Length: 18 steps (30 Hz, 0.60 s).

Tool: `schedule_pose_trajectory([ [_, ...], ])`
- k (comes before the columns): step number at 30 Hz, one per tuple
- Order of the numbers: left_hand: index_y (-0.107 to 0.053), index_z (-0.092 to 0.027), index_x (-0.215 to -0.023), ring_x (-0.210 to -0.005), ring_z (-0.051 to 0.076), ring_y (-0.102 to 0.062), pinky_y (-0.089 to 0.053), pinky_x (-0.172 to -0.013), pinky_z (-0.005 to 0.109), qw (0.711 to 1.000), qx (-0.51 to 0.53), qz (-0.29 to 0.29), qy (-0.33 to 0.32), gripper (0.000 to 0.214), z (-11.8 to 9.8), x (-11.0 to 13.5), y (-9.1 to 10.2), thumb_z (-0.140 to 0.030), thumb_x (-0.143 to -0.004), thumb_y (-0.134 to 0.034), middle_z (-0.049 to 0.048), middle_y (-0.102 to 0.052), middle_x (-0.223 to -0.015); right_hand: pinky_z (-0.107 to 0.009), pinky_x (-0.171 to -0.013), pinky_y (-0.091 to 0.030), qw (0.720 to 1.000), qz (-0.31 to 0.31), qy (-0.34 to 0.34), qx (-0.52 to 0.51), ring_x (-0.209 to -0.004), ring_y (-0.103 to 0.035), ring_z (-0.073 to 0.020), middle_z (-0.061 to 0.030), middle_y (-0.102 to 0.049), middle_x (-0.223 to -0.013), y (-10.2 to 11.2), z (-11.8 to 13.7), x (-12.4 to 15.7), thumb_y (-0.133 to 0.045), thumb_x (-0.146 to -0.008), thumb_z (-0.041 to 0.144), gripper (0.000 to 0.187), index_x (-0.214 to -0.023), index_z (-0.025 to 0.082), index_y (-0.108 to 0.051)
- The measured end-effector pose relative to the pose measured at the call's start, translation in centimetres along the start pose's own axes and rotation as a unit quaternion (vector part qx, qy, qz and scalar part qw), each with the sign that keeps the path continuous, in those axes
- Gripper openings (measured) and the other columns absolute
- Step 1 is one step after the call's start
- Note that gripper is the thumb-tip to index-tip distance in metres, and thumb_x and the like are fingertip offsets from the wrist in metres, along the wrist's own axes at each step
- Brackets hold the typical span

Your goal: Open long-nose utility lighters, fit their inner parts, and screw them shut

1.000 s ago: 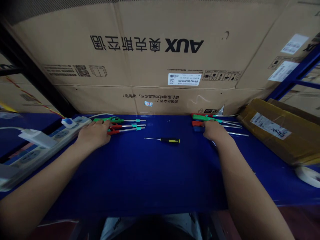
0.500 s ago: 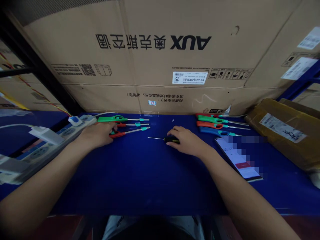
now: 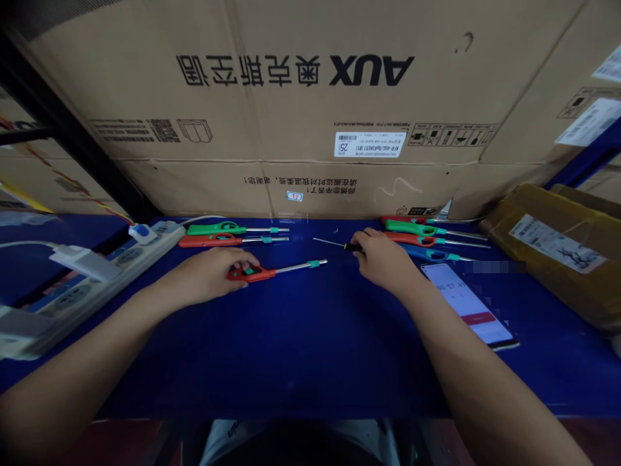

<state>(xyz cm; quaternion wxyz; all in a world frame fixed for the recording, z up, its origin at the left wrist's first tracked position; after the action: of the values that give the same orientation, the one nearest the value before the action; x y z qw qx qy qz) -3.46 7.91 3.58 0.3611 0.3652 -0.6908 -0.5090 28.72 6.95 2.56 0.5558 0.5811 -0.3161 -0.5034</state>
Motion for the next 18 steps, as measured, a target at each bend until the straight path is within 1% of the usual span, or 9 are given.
schedule_pose_trajectory([
  [3,-0.070,-0.024,-0.119,-0.099,0.021,-0.069,-0.055,-0.087,0.032,0.987,0.108,-0.012,-0.119,0.039,-2.3,0.0,-1.1,-0.020,-0.080,-0.073,0.0042,-0.073,-0.111,-0.042,-0.095,-0.051,0.999,0.006,0.029,-0.016,-0.106,-0.065,-0.0283,-0.0109,-0.069,-0.111,-1.0,0.8,-0.2,-0.055,-0.089,0.013,0.025,-0.108,0.020,-0.070],
  [5,-0.068,-0.023,-0.124,-0.099,0.020,-0.069,-0.054,-0.092,0.033,0.971,0.164,-0.050,-0.169,0.044,-3.6,0.1,-1.9,-0.022,-0.081,-0.076,0.0045,-0.072,-0.109,-0.042,-0.094,-0.052,0.998,0.012,0.048,-0.028,-0.104,-0.066,-0.0278,-0.0096,-0.071,-0.108,-1.6,1.1,-0.3,-0.055,-0.091,0.013,0.025,-0.107,0.021,-0.072],
  [8,-0.062,-0.023,-0.133,-0.105,0.019,-0.068,-0.054,-0.098,0.035,0.952,0.213,-0.078,-0.208,0.050,-5.1,0.4,-3.1,-0.027,-0.085,-0.076,0.0069,-0.068,-0.119,-0.047,-0.096,-0.051,0.997,-0.007,0.062,-0.046,-0.105,-0.065,-0.0306,-0.0140,-0.070,-0.108,-1.5,1.4,-0.4,-0.055,-0.094,0.018,0.024,-0.110,0.016,-0.072],
  [10,-0.058,-0.025,-0.138,-0.114,0.021,-0.065,-0.052,-0.103,0.036,0.954,0.195,-0.072,-0.214,0.057,-5.5,0.6,-3.2,-0.032,-0.085,-0.077,0.0073,-0.064,-0.129,-0.047,-0.098,-0.049,0.995,-0.029,0.075,-0.064,-0.108,-0.064,-0.0300,-0.0158,-0.069,-0.111,-0.8,2.0,-0.3,-0.053,-0.098,0.024,0.024,-0.110,0.015,-0.071],
  [12,-0.055,-0.027,-0.141,-0.122,0.024,-0.062,-0.048,-0.108,0.039,0.961,0.153,-0.059,-0.221,0.064,-5.3,0.9,-2.7,-0.041,-0.083,-0.080,0.0074,-0.061,-0.135,-0.041,-0.098,-0.049,0.990,-0.030,0.104,-0.090,-0.106,-0.064,-0.0258,-0.0129,-0.069,-0.108,-0.1,3.1,-0.1,-0.052,-0.101,0.032,0.024,-0.104,0.017,-0.071],
  [14,-0.056,-0.026,-0.139,-0.117,0.024,-0.065,-0.050,-0.104,0.037,0.970,0.123,-0.038,-0.206,0.067,-4.4,1.0,-1.8,-0.044,-0.080,-0.081,0.0064,-0.065,-0.129,-0.032,-0.085,-0.052,0.981,0.012,0.148,-0.123,-0.090,-0.066,-0.0196,-0.0065,-0.070,-0.094,0.3,4.6,0.4,-0.057,-0.099,0.043,0.028,-0.092,0.020,-0.070],
  [15,-0.060,-0.027,-0.135,-0.112,0.024,-0.066,-0.051,-0.099,0.036,0.974,0.107,-0.021,-0.196,0.062,-3.9,1.0,-1.4,-0.045,-0.079,-0.081,0.0050,-0.067,-0.124,-0.030,-0.077,-0.051,0.971,0.062,0.166,-0.161,-0.082,-0.065,-0.0177,-0.0048,-0.069,-0.089,0.1,5.4,0.7,-0.061,-0.097,0.048,0.030,-0.089,0.020,-0.069],
  [16,-0.064,-0.027,-0.129,-0.108,0.024,-0.067,-0.052,-0.094,0.034,0.978,0.090,-0.005,-0.190,0.057,-3.5,1.0,-1.0,-0.043,-0.078,-0.082,0.0039,-0.069,-0.121,-0.029,-0.072,-0.049,0.964,0.097,0.172,-0.178,-0.078,-0.063,-0.0168,-0.0035,-0.069,-0.087,-0.1,6.0,0.9,-0.066,-0.093,0.052,0.032,-0.089,0.020,-0.069],
  [18,-0.072,-0.027,-0.115,-0.100,0.021,-0.068,-0.052,-0.086,0.030,0.977,0.065,0.034,-0.199,0.036,-2.9,1.0,-0.6,-0.036,-0.082,-0.079,0.0022,-0.071,-0.112,-0.027,-0.065,-0.045,0.954,0.136,0.181,-0.197,-0.072,-0.060,-0.0150,-0.0018,-0.067,-0.084,-0.5,6.9,1.3,-0.073,-0.087,0.051,0.032,-0.087,0.020,-0.067],
])
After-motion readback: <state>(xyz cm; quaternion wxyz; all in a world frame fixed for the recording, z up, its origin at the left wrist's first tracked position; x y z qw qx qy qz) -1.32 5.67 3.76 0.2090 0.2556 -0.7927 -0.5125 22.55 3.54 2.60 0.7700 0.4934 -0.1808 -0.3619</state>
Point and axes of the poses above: each hand's wrist, its own x-axis away from the middle knuckle, its own y-axis out of the back of the hand, z = x × y, the point moved 4 cm from there along -x, towards the middle knuckle
